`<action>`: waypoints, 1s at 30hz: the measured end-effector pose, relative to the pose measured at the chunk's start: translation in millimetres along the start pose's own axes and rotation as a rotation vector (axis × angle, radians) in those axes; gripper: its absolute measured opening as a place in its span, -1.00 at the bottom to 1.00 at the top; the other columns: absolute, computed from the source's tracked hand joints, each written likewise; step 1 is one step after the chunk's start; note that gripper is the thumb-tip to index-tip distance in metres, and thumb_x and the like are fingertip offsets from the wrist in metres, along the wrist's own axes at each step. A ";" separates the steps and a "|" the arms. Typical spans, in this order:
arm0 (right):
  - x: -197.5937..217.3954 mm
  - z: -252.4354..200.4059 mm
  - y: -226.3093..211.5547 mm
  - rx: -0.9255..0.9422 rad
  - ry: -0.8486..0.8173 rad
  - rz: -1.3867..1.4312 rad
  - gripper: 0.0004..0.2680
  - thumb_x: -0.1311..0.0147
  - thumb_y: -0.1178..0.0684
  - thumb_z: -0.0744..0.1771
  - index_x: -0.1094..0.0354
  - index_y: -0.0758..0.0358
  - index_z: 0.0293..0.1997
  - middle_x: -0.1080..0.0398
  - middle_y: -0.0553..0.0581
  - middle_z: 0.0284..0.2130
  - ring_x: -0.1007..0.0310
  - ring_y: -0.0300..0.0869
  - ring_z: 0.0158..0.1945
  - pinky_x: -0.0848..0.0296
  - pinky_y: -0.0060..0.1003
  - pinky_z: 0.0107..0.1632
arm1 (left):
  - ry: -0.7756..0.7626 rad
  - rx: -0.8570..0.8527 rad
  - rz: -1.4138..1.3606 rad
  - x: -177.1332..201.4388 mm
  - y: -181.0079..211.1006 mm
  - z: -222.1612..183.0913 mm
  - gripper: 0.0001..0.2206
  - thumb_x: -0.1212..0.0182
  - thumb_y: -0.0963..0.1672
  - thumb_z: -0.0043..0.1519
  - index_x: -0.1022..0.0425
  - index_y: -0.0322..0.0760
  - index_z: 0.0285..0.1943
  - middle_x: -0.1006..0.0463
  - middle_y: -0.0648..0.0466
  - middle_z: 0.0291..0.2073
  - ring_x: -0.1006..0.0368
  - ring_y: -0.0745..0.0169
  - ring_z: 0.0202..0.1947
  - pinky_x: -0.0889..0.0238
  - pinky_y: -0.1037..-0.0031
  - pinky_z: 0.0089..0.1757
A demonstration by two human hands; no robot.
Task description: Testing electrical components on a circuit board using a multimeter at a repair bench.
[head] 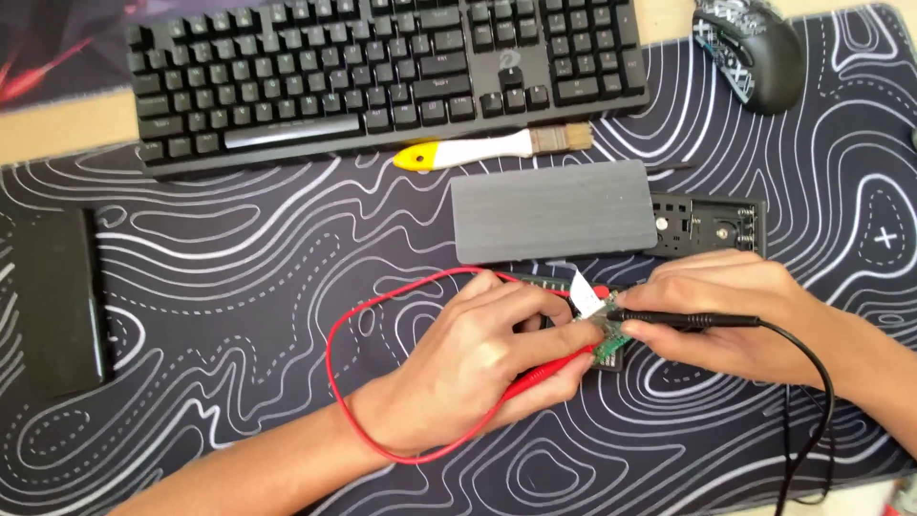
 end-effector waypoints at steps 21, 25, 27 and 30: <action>-2.7 -4.5 3.5 -0.010 0.011 -0.022 -0.78 -0.41 0.07 0.33 -0.60 0.23 0.06 -0.73 0.03 -0.27 -0.77 -0.22 -0.35 -0.81 -0.37 -0.17 | -0.012 0.023 -0.042 -0.9 -1.0 -2.2 -0.83 -0.36 -0.11 0.54 -0.64 -0.15 0.27 -0.55 0.14 -0.06 -0.37 0.28 -0.33 -0.20 0.35 -0.09; -2.2 -4.2 3.9 0.001 0.019 -0.009 -0.76 -0.40 0.07 0.33 -0.58 0.23 0.09 -0.72 0.03 -0.30 -0.69 -0.22 -0.42 -0.74 -0.37 -0.27 | -0.008 0.008 -0.039 -0.4 -1.6 -1.2 -0.87 -0.33 -0.10 0.54 -0.65 -0.12 0.20 -0.56 0.12 -0.05 -0.38 0.27 -0.34 -0.20 0.35 -0.09; -3.0 -6.2 6.0 -0.011 0.010 -0.047 -0.79 -0.39 0.04 0.34 -0.60 0.20 0.05 -0.72 0.01 -0.29 -0.74 -0.22 -0.38 -0.78 -0.37 -0.21 | 0.005 0.022 -0.038 -2.5 -1.1 -2.4 -0.86 -0.36 -0.10 0.54 -0.67 -0.12 0.23 -0.56 0.13 -0.06 -0.38 0.29 -0.33 -0.22 0.36 -0.08; -4.6 -7.8 8.0 -0.014 0.022 -0.041 -0.78 -0.39 0.03 0.34 -0.59 0.17 0.07 -0.74 -0.01 -0.27 -0.75 -0.23 -0.39 -0.79 -0.39 -0.24 | 0.000 0.024 -0.024 -3.4 -1.3 -3.7 -0.82 -0.31 -0.08 0.56 -0.68 -0.11 0.27 -0.51 0.16 -0.07 -0.36 0.31 -0.33 -0.21 0.37 -0.07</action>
Point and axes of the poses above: each hand's wrist, its own z-axis towards the middle knuckle, its own x-axis out of the back of the hand, y = z × x, the point moved 1 cm from there along z, towards the middle knuckle
